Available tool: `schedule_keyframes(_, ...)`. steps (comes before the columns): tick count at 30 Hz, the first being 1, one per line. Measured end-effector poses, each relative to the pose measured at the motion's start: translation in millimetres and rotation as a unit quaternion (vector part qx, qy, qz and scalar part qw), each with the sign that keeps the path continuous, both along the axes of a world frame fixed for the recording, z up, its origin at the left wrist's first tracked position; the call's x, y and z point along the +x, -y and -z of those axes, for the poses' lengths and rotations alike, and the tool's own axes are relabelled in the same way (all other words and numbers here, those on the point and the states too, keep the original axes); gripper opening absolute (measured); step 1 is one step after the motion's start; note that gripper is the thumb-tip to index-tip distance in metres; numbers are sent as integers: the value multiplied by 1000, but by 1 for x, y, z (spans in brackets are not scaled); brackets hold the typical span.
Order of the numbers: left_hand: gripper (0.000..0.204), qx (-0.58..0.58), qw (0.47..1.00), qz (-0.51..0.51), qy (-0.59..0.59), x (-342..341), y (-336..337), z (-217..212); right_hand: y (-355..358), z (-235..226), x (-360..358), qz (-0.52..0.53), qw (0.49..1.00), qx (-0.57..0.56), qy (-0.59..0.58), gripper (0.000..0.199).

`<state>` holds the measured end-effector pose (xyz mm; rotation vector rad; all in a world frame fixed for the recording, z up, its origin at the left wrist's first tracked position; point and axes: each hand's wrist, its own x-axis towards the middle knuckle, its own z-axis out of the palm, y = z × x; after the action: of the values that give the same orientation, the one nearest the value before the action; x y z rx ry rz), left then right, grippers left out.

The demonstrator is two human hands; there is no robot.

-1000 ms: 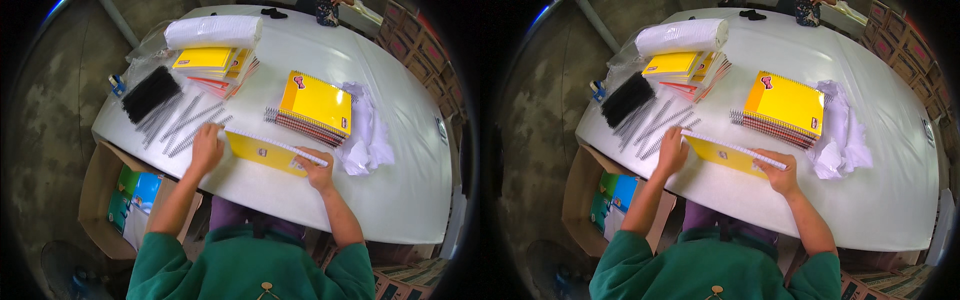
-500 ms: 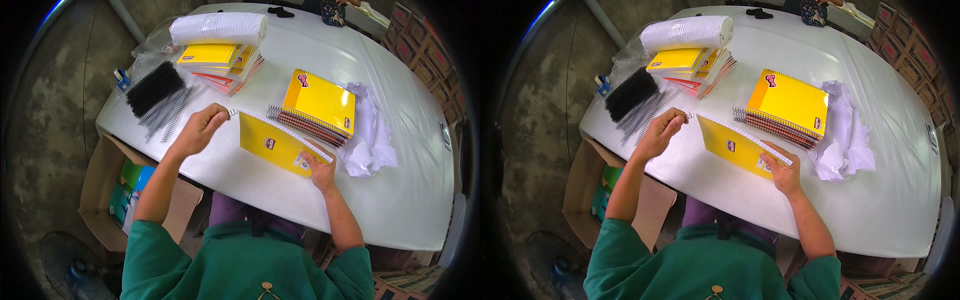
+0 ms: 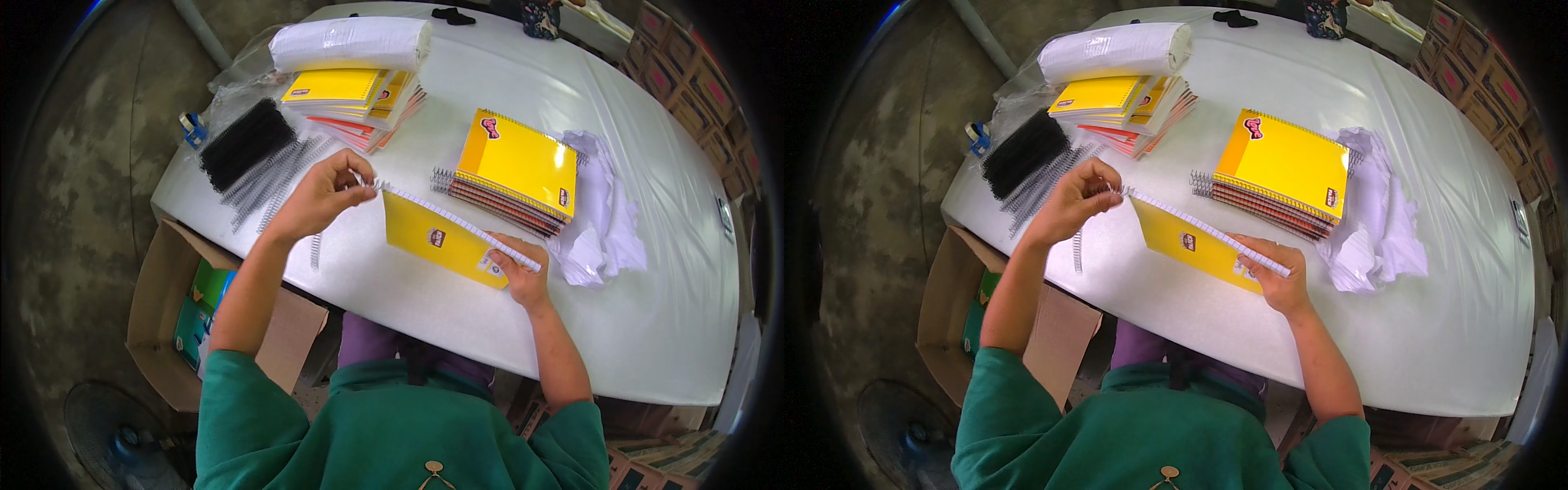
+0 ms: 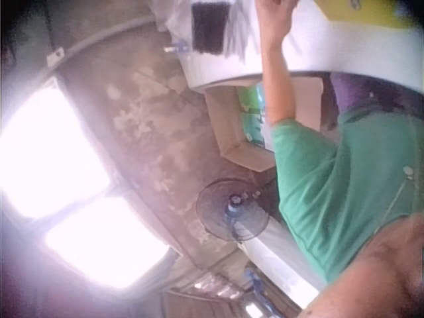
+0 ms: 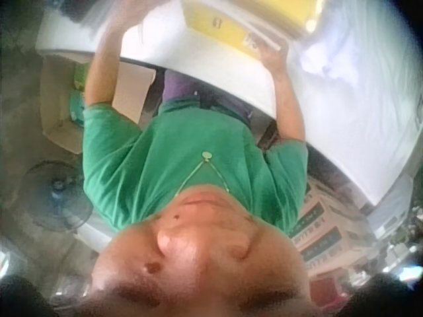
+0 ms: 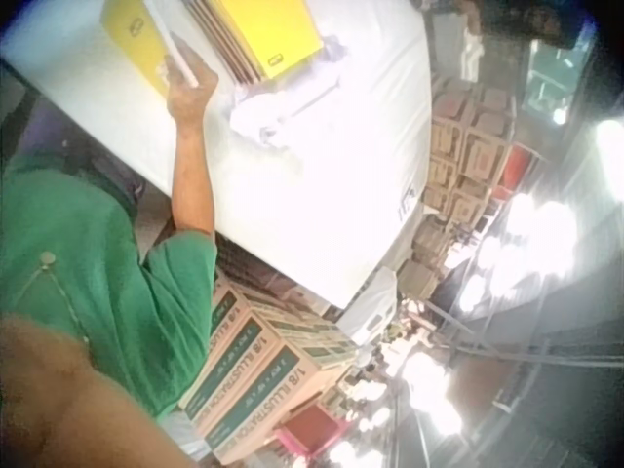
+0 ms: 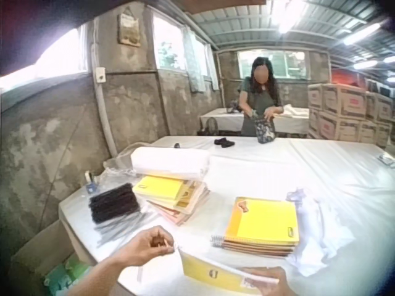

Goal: The person threads plastic spiral bindings through the pre-punched holes of several notebooks by hand, one at a time, and crimps the ends to secure them.

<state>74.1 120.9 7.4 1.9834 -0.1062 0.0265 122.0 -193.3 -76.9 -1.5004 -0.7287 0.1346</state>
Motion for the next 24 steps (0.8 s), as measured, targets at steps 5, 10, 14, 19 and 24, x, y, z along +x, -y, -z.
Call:
schedule_keyframes(5,21,308,945,56,97,-1,9,-28,-7,-3,-5,-22,997,63,-27,32)
schedule_keyframes(10,21,389,915,107,24,9,25,-53,-3,-4,-4,-32,997,-40,50,36)
schedule_keyframes(14,12,448,864,50,224,4,34,-36,-7,-6,-4,-10,989,-43,138,39)
schedule_keyframes(19,15,524,818,96,217,1,39,-55,-8,-4,-8,-18,990,-39,137,43)
schedule_keyframes(24,28,586,776,140,188,-11,28,-52,-9,-3,-10,-37,991,-53,113,46)
